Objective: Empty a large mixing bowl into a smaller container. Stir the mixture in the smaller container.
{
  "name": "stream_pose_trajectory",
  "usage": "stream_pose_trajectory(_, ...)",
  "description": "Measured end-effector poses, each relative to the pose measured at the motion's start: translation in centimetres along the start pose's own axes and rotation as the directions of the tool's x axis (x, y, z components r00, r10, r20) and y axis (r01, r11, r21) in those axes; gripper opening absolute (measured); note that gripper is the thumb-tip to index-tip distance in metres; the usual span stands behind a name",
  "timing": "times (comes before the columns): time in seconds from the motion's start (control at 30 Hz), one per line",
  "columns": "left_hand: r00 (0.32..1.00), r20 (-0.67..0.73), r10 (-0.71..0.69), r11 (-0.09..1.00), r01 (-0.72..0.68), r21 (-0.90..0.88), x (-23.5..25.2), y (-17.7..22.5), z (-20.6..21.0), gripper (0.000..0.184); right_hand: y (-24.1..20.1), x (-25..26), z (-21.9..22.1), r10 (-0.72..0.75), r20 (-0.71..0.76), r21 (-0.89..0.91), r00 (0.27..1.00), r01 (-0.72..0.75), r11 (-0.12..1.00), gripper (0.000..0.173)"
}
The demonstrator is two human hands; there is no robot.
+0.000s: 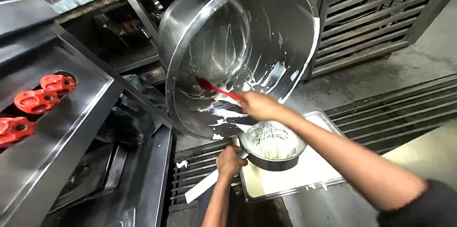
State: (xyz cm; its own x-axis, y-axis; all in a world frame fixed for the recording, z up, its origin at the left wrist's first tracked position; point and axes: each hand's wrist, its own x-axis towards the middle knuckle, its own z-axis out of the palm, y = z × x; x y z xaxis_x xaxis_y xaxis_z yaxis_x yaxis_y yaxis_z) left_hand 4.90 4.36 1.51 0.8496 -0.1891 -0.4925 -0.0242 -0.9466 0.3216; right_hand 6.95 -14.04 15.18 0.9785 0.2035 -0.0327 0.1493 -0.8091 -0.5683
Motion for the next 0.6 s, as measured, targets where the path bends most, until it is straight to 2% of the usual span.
stream_pose_trajectory(0.1,1.0,0.016,-0.018,1.0,0.018,-0.02,-0.2,-0.1,0.1,0.039,2.7,1.3,-4.0,-0.077,-0.151,-0.367,0.985,0.016,0.93,0.037)
stream_pose_trajectory(0.23,1.0,0.017,-0.005,1.0,0.005,-0.02,-0.1,0.4,0.0,0.037,1.4,5.0,-6.8,-0.309,-0.24,-0.724,0.92,0.042,0.688,0.025)
stream_pose_trajectory(0.3,1.0,0.026,-0.006,1.0,0.006,-0.019,-0.3,0.4,0.0,0.04,-0.8,6.5,-7.1,-0.331,-0.207,-0.794,0.921,0.039,0.606,0.028)
stream_pose_trajectory(0.43,0.999,0.045,-0.005,1.0,0.006,-0.031,-0.4,0.7,-0.1,0.041,-4.6,9.2,-7.7,-0.244,-0.075,-0.891,0.967,0.045,0.453,0.028)
stream_pose_trajectory(0.6,0.999,0.047,0.011,0.999,-0.009,-0.035,-0.3,0.7,-0.2,0.041,-5.2,10.1,-9.3,-0.311,0.076,-0.893,0.947,0.204,0.402,0.026)
